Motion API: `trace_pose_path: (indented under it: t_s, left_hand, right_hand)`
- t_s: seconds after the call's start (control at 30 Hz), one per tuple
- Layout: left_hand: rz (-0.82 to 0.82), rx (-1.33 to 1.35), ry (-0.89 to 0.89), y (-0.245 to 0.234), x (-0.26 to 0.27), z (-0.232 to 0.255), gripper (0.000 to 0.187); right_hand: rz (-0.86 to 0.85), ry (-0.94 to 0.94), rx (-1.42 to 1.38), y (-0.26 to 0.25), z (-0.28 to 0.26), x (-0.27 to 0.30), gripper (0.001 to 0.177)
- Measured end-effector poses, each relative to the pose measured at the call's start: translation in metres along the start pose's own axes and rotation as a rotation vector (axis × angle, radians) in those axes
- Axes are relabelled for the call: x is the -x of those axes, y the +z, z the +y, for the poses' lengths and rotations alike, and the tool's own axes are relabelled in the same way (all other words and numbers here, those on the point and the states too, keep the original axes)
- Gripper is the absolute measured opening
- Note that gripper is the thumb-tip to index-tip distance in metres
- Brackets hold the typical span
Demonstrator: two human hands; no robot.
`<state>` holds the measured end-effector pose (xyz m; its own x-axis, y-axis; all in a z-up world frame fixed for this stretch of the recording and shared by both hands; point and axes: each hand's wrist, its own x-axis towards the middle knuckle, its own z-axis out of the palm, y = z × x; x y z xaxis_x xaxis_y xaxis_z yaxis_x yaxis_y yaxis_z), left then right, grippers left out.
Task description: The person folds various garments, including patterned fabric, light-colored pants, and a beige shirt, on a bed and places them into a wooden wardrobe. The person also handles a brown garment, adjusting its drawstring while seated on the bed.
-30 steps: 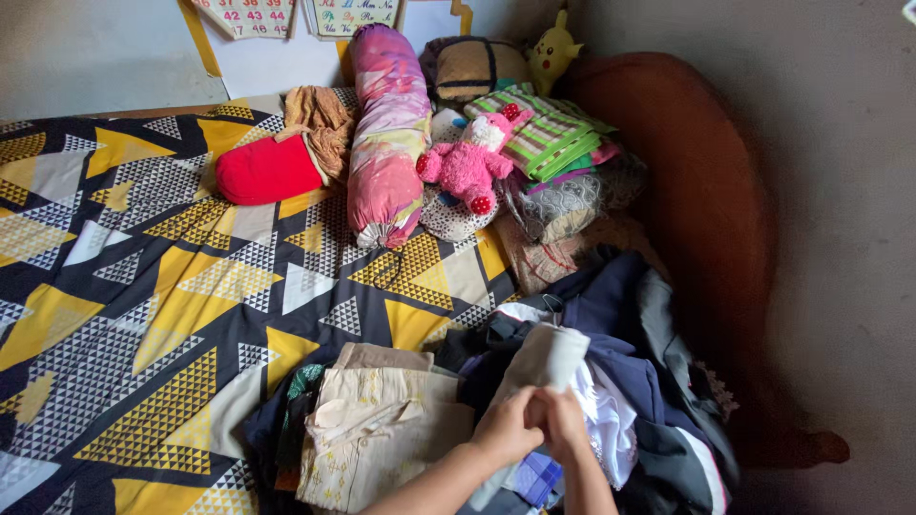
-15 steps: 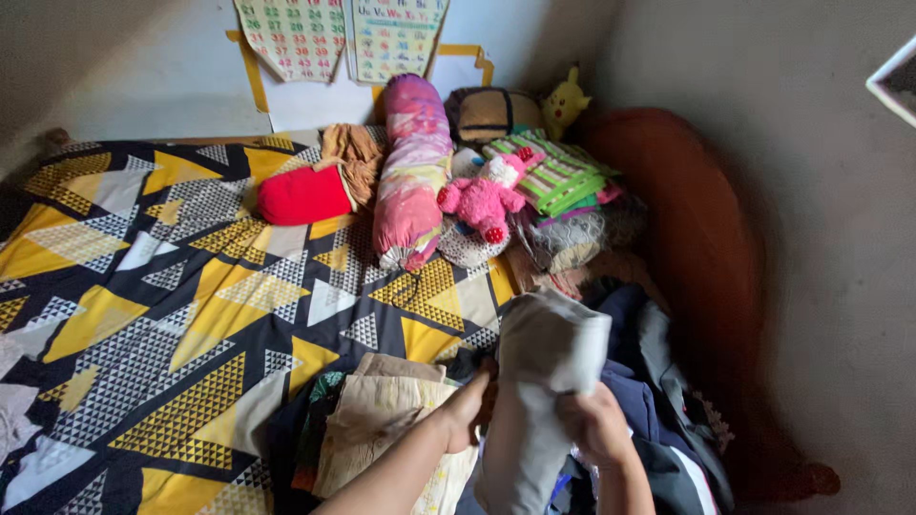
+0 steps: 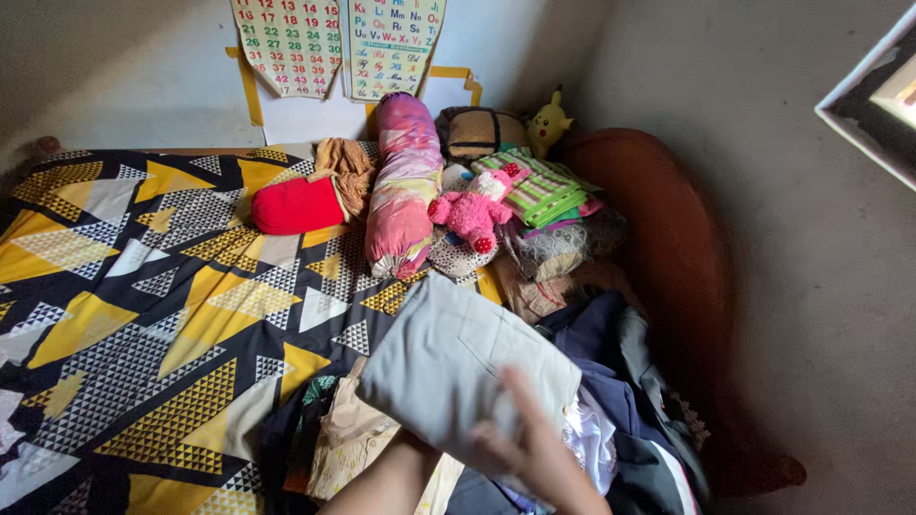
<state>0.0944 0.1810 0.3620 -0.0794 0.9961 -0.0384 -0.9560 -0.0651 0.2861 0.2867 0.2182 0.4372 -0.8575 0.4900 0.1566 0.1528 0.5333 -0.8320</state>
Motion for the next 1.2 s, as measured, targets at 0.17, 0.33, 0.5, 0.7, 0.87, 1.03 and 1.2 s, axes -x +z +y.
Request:
trace_pose_path:
  t_s: [0.17, 0.33, 0.5, 0.7, 0.87, 1.03, 1.2]
  left_hand:
    - [-0.019, 0.011, 0.024, 0.013, 0.009, 0.001, 0.084]
    - [-0.041, 0.009, 0.015, 0.025, 0.012, -0.003, 0.079]
    - [-0.04, 0.001, 0.037, 0.027, 0.025, -0.004, 0.075]
    - [-0.036, 0.007, 0.067, 0.028, 0.04, 0.012, 0.069]
    - [-0.066, -0.002, 0.019, 0.039, 0.043, 0.017, 0.065]
    - [-0.128, -0.03, -0.162, 0.056, 0.027, 0.0, 0.061]
    - [-0.162, -0.177, -0.499, 0.053, 0.011, -0.034, 0.056]
  right_hand:
    - [0.433, 0.333, -0.44, -0.037, 0.104, 0.006, 0.067]
    - [0.564, 0.995, -0.96, -0.015, 0.116, 0.014, 0.077]
    - [0.395, 0.755, -1.011, -0.021, 0.111, 0.015, 0.06]
    - [0.421, 0.631, -0.946, -0.053, 0.09, 0.037, 0.057]
    - [0.52, 0.644, -0.907, -0.062, 0.076, 0.066, 0.062]
    - [0.685, 0.652, -0.879, -0.076, 0.07, 0.12, 0.061]
    - [0.817, 0.524, -0.845, -0.096, 0.064, 0.197, 0.063]
